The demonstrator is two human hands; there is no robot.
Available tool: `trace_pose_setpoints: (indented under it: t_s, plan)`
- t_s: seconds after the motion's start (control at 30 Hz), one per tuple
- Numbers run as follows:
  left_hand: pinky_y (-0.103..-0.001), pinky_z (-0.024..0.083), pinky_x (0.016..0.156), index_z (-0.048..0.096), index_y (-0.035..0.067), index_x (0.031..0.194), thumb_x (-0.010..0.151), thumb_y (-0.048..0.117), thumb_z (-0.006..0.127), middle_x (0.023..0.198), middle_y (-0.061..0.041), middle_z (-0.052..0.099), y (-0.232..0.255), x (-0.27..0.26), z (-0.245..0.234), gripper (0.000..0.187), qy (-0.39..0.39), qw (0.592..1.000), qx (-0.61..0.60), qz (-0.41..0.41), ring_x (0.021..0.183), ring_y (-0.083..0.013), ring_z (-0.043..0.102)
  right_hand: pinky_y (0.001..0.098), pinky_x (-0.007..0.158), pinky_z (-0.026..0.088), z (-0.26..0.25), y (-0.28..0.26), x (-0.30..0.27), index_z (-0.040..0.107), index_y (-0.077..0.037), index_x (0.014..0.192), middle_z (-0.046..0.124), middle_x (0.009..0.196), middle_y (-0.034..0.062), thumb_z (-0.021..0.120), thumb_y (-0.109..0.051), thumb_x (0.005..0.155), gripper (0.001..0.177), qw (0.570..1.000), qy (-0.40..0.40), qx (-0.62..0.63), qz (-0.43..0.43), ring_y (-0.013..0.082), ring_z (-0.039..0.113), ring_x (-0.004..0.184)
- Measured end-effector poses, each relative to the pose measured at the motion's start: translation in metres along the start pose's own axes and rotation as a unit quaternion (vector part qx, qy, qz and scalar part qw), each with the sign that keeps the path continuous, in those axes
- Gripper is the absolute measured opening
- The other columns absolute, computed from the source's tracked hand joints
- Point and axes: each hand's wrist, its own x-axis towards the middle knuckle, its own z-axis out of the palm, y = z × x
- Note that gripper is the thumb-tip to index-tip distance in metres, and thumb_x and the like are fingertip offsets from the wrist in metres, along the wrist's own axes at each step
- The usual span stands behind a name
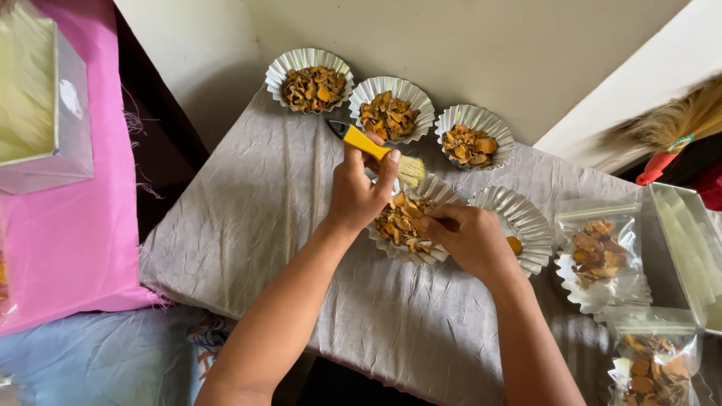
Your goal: Cleaning and sorting dried tea leaves in small foil containers using a brush and manual picking.
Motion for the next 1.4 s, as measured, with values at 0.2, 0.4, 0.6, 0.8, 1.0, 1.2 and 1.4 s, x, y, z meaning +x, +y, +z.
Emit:
trace_pose_setpoints:
  t_s: [0.2, 0.4, 0.6, 0.8, 1.0, 1.2, 1.4]
  plan:
    - [-0.037, 0.060, 0.067, 0.052, 0.013, 0.113, 0.097, 0.034, 0.067, 0.082, -0.013, 0.072, 0.004, -0.001, -0.004, 0.031, -0.019, 0.997, -0.050, -0.061, 0.071, -0.0195, 0.071, 0.0400, 0.082, 0.060, -0.002, 0.004, -0.005, 0.082, -0.022, 0.102, 0.082, 0.092, 0.0043, 0.080, -0.032, 0.082, 0.022, 0.994, 0.020, 0.093, 0.046, 0.0251, 0.077, 0.094]
    - [-0.038, 0.063, 0.069, 0.054, 0.012, 0.112, 0.096, 0.036, 0.071, 0.083, -0.012, 0.070, -0.001, -0.009, 0.008, 0.033, -0.100, 0.985, -0.140, -0.021, 0.073, -0.0208, 0.071, 0.0325, 0.079, 0.061, 0.005, 0.028, -0.001, 0.081, -0.023, 0.098, 0.081, 0.087, 0.0021, 0.079, -0.020, 0.084, 0.015, 0.985, 0.081, 0.148, 0.034, 0.0170, 0.078, 0.087]
    - [-0.037, 0.061, 0.060, 0.056, 0.006, 0.108, 0.101, 0.027, 0.065, 0.074, -0.015, 0.069, 0.000, -0.008, 0.002, 0.024, -0.064, 0.991, 0.029, 0.111, 0.065, -0.0272, 0.072, 0.0391, 0.083, 0.061, -0.001, 0.017, -0.008, 0.073, -0.005, 0.097, 0.079, 0.105, 0.0165, 0.075, -0.005, 0.087, 0.010, 0.970, 0.115, 0.215, 0.007, 0.0267, 0.077, 0.097]
    - [-0.042, 0.061, 0.059, 0.057, 0.007, 0.108, 0.097, 0.028, 0.068, 0.070, -0.015, 0.070, 0.005, -0.018, 0.017, 0.026, -0.072, 0.992, 0.025, 0.100, 0.064, -0.0315, 0.073, 0.0444, 0.081, 0.063, 0.001, 0.025, -0.008, 0.071, -0.001, 0.096, 0.076, 0.102, 0.0233, 0.071, 0.004, 0.083, 0.014, 0.971, 0.155, 0.163, -0.076, 0.0379, 0.074, 0.096]
    - [-0.025, 0.058, 0.056, 0.047, 0.007, 0.115, 0.104, 0.030, 0.056, 0.085, -0.007, 0.067, -0.001, -0.001, -0.011, 0.027, -0.056, 0.990, 0.060, 0.113, 0.067, -0.0177, 0.069, 0.0333, 0.072, 0.056, -0.086, 0.005, -0.043, 0.070, -0.010, 0.095, 0.080, 0.090, 0.0032, 0.063, -0.011, 0.094, 0.007, 0.986, 0.020, -0.121, 0.112, 0.0182, 0.072, 0.078]
    - [-0.036, 0.062, 0.065, 0.059, 0.013, 0.108, 0.096, 0.033, 0.069, 0.072, -0.008, 0.073, -0.006, -0.008, 0.005, 0.025, 0.018, 0.993, 0.085, 0.076, 0.066, -0.0226, 0.074, 0.0607, 0.090, 0.054, -0.053, 0.030, -0.031, 0.067, -0.017, 0.126, 0.070, 0.124, 0.0175, 0.069, -0.035, 0.086, 0.044, 0.987, 0.065, -0.146, 0.009, 0.0485, 0.066, 0.110]
    - [-0.036, 0.062, 0.065, 0.058, 0.011, 0.108, 0.098, 0.033, 0.068, 0.073, -0.012, 0.072, -0.009, 0.001, -0.006, 0.026, 0.022, 0.995, 0.066, 0.069, 0.065, -0.0237, 0.073, 0.0494, 0.088, 0.058, 0.042, 0.026, 0.019, 0.075, -0.009, 0.109, 0.075, 0.110, 0.0170, 0.058, -0.023, 0.095, 0.026, 0.977, -0.027, -0.140, -0.160, 0.0401, 0.071, 0.105]
